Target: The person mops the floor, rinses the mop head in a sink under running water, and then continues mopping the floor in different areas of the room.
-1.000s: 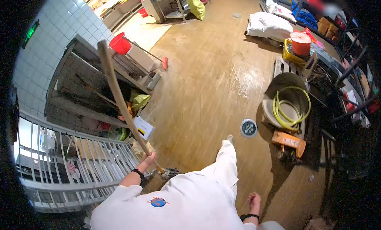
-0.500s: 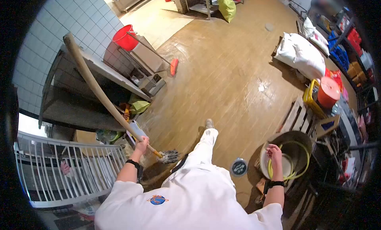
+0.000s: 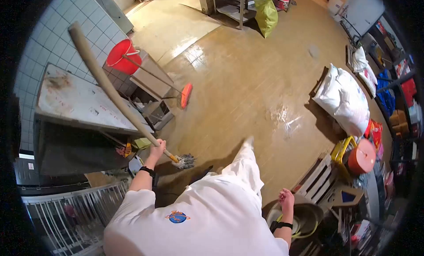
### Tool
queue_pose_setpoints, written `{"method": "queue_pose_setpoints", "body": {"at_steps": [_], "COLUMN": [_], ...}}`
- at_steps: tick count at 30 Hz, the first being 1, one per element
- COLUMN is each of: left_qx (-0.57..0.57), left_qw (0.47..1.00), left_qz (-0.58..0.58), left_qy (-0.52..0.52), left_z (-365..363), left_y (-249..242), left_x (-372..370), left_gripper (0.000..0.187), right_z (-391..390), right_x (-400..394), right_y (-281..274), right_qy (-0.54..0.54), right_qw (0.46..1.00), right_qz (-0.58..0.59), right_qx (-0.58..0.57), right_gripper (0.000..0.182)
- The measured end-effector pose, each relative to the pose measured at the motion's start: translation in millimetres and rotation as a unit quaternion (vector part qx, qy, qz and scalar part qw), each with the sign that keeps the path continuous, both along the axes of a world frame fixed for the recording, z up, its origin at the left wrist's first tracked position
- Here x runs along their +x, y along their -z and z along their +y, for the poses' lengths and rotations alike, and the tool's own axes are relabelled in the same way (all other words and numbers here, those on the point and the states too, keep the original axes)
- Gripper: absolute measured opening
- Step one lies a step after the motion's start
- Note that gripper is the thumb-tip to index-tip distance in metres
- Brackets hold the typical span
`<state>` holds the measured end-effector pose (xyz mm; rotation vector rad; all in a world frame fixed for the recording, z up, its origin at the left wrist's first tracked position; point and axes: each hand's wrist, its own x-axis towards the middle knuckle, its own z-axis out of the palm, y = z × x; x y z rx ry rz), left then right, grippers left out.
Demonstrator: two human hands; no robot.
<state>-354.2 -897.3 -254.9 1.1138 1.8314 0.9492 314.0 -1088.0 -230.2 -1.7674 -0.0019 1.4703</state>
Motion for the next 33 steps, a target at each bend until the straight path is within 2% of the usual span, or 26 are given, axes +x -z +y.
{"method": "queue_pose_setpoints", "body": {"at_steps": [2, 4, 6, 9, 11, 14, 17, 19, 22, 23, 24, 26, 28, 30, 31, 33], "left_qx": [0.011, 0.044, 0.063, 0.057, 0.04, 0.035, 0.051, 0.059, 0.043, 0.023, 0.027, 0.034, 0.055, 0.003, -0.013, -0.013], "left_qw": [0.998, 0.996, 0.991, 0.985, 0.981, 0.976, 0.982, 0.982, 0.982, 0.983, 0.983, 0.985, 0.982, 0.981, 0.981, 0.978], "left_qz": [0.058, 0.07, 0.115, 0.159, 0.186, 0.215, 0.165, 0.15, 0.099, 0.089, 0.026, 0.086, 0.072, 0.006, 0.001, -0.016], "left_qy": [0.006, 0.017, -0.009, -0.019, -0.027, -0.025, -0.073, -0.102, -0.158, -0.161, -0.179, -0.145, -0.168, -0.195, -0.193, -0.209], "left_z": [52, 99, 156, 240, 297, 367, 421, 463, 536, 565, 584, 633, 684, 727, 754, 791], "left_y": [6, 2, -5, -27, -29, -69, -65, -52, -39, -37, 3, 19, 14, 20, -4, 11], "left_x": [-8, -4, 2, 18, 11, 22, 9, -5, -13, -15, -36, -52, -63, -83, -82, -103], "left_gripper": [0.03, 0.031, 0.031, 0.03, 0.03, 0.029, 0.03, 0.031, 0.031, 0.032, 0.03, 0.029, 0.03, 0.031, 0.031, 0.032], "right_z": [65, 134, 230, 377, 484, 629, 752, 821, 900, 920, 940, 963, 987, 1013, 1030, 1069], "right_x": [18, 32, 38, 51, 41, 31, 1, -18, -17, -26, -35, -46, -57, -79, -90, -115], "right_y": [23, 41, 53, 76, 58, 21, -25, -36, 13, 19, 24, 43, 66, 59, 53, 40], "right_qy": [0.034, 0.023, 0.001, -0.024, -0.07, -0.176, -0.233, -0.261, -0.286, -0.288, -0.29, -0.259, -0.245, -0.243, -0.25, -0.254], "right_qw": [0.999, 1.0, 1.0, 0.999, 0.997, 0.982, 0.968, 0.961, 0.953, 0.955, 0.954, 0.966, 0.97, 0.969, 0.967, 0.963], "right_qz": [-0.001, 0.016, -0.003, 0.015, -0.003, 0.004, 0.002, -0.013, 0.017, -0.021, -0.021, -0.008, -0.002, 0.031, 0.028, 0.059], "right_qx": [-0.024, -0.009, -0.021, 0.022, 0.042, 0.066, 0.096, 0.092, 0.094, 0.067, 0.071, 0.02, -0.009, -0.042, -0.045, -0.068], "right_gripper": [0.022, 0.021, 0.013, 0.017, 0.023, 0.028, 0.023, 0.024, 0.03, 0.032, 0.032, 0.033, 0.036, 0.041, 0.041, 0.043]}}
